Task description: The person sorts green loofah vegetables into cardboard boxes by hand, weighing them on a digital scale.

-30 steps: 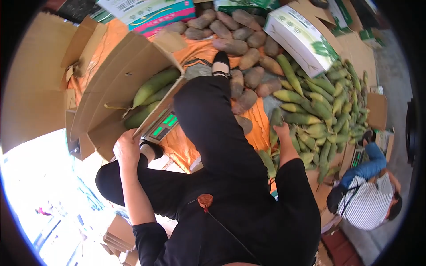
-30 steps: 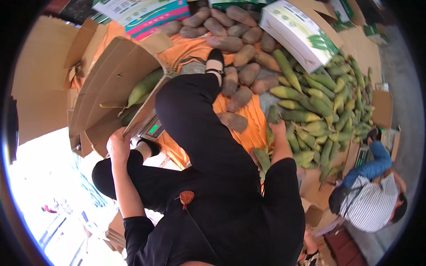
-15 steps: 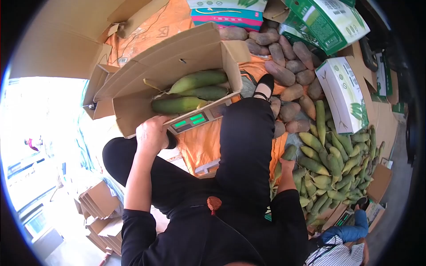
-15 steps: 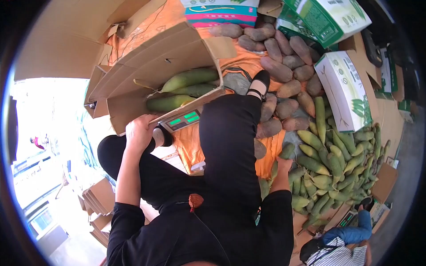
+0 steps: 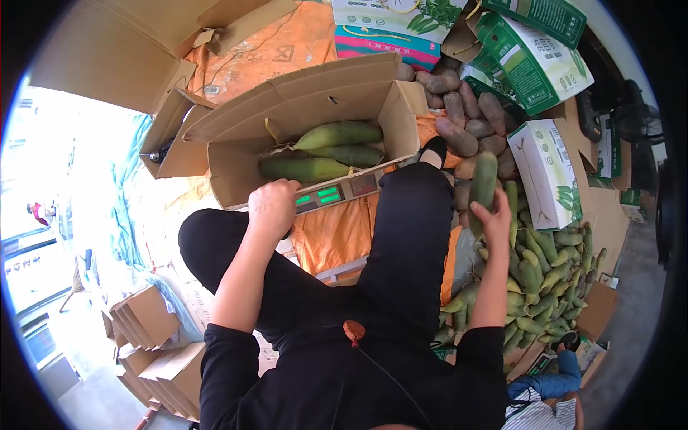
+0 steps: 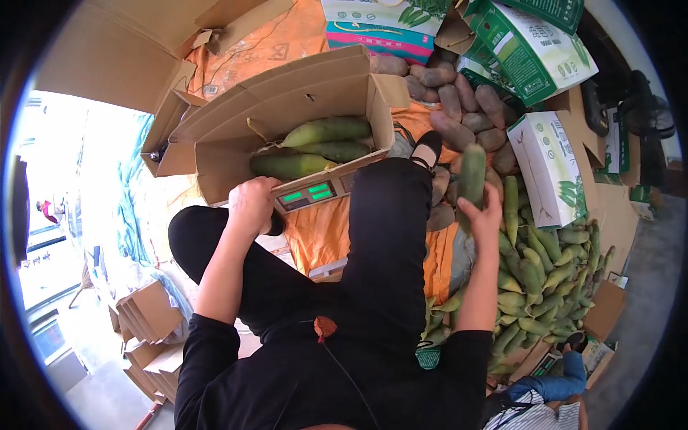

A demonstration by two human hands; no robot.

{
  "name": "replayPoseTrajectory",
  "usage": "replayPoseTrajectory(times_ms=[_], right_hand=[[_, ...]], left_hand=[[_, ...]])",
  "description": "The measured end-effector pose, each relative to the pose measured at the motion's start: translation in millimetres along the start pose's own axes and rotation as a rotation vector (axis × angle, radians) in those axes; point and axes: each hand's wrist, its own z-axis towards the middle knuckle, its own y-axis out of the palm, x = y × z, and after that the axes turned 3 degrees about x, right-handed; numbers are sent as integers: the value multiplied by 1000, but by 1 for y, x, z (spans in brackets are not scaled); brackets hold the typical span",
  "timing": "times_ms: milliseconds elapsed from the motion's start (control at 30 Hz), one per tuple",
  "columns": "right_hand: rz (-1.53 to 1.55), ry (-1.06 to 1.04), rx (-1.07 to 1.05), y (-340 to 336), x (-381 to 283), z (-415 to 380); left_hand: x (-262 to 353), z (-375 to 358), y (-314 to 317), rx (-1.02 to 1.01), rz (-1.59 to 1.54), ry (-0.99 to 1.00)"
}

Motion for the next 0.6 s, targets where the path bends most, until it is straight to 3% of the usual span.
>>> replayPoseTrajectory(times_ms=[167,267,333,467,600], right_hand=[[-64,-330,-237,38,-145,7],[-313,-490,-362,74,-193,8],[-407,-740,-399,107,-208,3],[-630,-774,-678,177,-229,-1],[-757,-814,-767,238,-238,-4]], left_hand=[[0,0,-2,-65,34,-13],[-1,1,-1,-73,32,-8],[-2,0,-1,-64,22,6],[0,3,-2,-89,83,-9],[0,5,-3,-138,111,-33]])
